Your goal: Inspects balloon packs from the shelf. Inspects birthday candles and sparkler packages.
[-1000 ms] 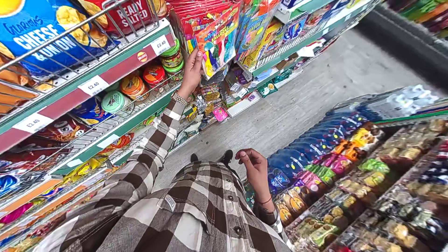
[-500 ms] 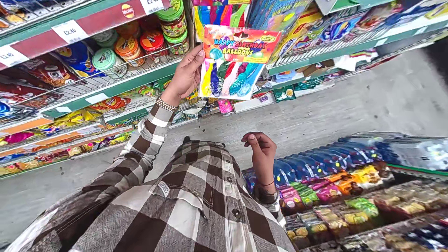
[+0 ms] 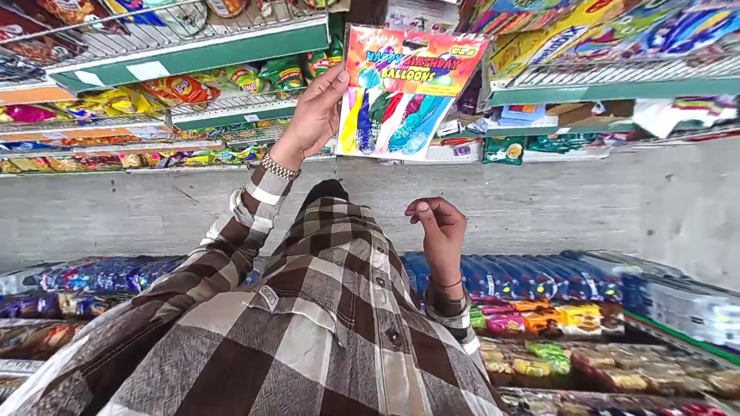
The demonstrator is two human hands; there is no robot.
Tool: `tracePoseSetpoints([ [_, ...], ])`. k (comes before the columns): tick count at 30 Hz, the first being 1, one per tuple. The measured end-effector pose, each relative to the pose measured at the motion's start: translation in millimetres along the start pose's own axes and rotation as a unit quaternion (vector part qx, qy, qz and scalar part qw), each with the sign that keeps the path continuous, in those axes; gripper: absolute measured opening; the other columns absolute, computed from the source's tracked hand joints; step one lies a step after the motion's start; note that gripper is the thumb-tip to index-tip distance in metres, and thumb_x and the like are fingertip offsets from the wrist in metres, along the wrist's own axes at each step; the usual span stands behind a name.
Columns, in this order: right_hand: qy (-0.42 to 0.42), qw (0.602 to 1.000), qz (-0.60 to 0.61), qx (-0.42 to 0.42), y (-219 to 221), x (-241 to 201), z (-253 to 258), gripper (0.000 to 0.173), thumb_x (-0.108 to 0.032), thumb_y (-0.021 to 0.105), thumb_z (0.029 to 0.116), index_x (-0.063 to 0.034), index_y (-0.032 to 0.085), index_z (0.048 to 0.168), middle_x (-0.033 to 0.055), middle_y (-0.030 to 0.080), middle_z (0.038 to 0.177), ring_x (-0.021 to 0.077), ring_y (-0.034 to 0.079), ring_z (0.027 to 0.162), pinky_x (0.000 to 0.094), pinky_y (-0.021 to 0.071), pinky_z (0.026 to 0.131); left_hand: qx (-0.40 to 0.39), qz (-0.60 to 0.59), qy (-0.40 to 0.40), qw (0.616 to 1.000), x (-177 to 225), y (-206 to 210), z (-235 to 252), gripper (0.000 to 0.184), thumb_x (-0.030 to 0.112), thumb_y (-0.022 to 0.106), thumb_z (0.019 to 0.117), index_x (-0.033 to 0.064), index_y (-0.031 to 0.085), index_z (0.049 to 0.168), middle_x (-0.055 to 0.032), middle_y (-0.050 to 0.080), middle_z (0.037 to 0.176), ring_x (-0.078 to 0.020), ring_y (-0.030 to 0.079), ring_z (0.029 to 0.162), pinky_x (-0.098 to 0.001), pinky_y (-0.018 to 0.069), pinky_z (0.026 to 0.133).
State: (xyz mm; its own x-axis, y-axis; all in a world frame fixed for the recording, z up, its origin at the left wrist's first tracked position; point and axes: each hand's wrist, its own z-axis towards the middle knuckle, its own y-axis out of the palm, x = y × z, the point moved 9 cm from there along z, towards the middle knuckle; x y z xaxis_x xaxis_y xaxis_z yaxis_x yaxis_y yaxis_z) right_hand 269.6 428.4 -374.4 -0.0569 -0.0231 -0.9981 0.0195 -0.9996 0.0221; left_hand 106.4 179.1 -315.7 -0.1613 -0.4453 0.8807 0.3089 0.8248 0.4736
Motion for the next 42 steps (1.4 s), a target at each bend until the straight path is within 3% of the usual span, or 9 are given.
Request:
tracePoseSetpoints([
  [9,-0.004,1.000,0.015,0.001,2,-7,35,0.017,-0.016,0.057,0.1045,-0.0067,0.067,0.094,0.0030,0.073,0.092,0.0142,0.071,0.080,0.0304,0.0604,0.069,0.045,-0.008,0.003,0.999,9,-8,20,0.037,0.019,0.027,0.1131,0.0028,0.043,0.142,-0.0147,0.063,0.125,-0.0256,0.066,0.114,-0.0464,0.0566,0.099],
  [17,-0.004,1.000,0.004,0.000,8,-14,66,0.017,-0.015,0.058,0.1042,-0.0062,0.067,0.094,0.0032,0.073,0.091,0.0134,0.070,0.079,0.0291,0.0598,0.069,0.000,-0.022,-0.002,1.000,20,-10,49,0.038,0.020,0.027,0.1129,0.0024,0.043,0.143,-0.0151,0.064,0.125,-0.0248,0.067,0.114,-0.0458,0.0570,0.099],
  [23,-0.002,1.000,-0.013,0.022,13,-18,85,0.018,-0.016,0.057,0.1043,-0.0055,0.068,0.094,0.0034,0.073,0.091,0.0133,0.070,0.078,0.0285,0.0593,0.068,-0.004,0.007,-0.021,1.000,27,-19,44,0.039,0.029,0.029,0.1132,0.0167,0.048,0.145,-0.0069,0.065,0.127,-0.0167,0.069,0.108,-0.0363,0.0603,0.089],
  [32,0.001,0.999,-0.007,0.034,40,-17,94,0.019,-0.017,0.058,0.1040,-0.0049,0.068,0.093,0.0034,0.073,0.089,0.0129,0.069,0.078,0.0287,0.0592,0.069,-0.024,0.011,-0.023,0.999,37,-37,57,0.039,0.029,0.032,0.1127,0.0123,0.051,0.142,-0.0082,0.065,0.128,-0.0169,0.067,0.111,-0.0368,0.0586,0.093],
  [42,-0.005,0.999,-0.036,-0.007,14,-21,125,0.020,-0.020,0.060,0.1032,-0.0058,0.068,0.091,0.0029,0.073,0.087,0.0128,0.070,0.077,0.0288,0.0597,0.069,-0.036,0.016,0.030,0.999,52,-15,76,0.035,0.026,0.037,0.1116,0.0110,0.055,0.137,-0.0086,0.067,0.123,-0.0178,0.068,0.110,-0.0395,0.0574,0.097],
])
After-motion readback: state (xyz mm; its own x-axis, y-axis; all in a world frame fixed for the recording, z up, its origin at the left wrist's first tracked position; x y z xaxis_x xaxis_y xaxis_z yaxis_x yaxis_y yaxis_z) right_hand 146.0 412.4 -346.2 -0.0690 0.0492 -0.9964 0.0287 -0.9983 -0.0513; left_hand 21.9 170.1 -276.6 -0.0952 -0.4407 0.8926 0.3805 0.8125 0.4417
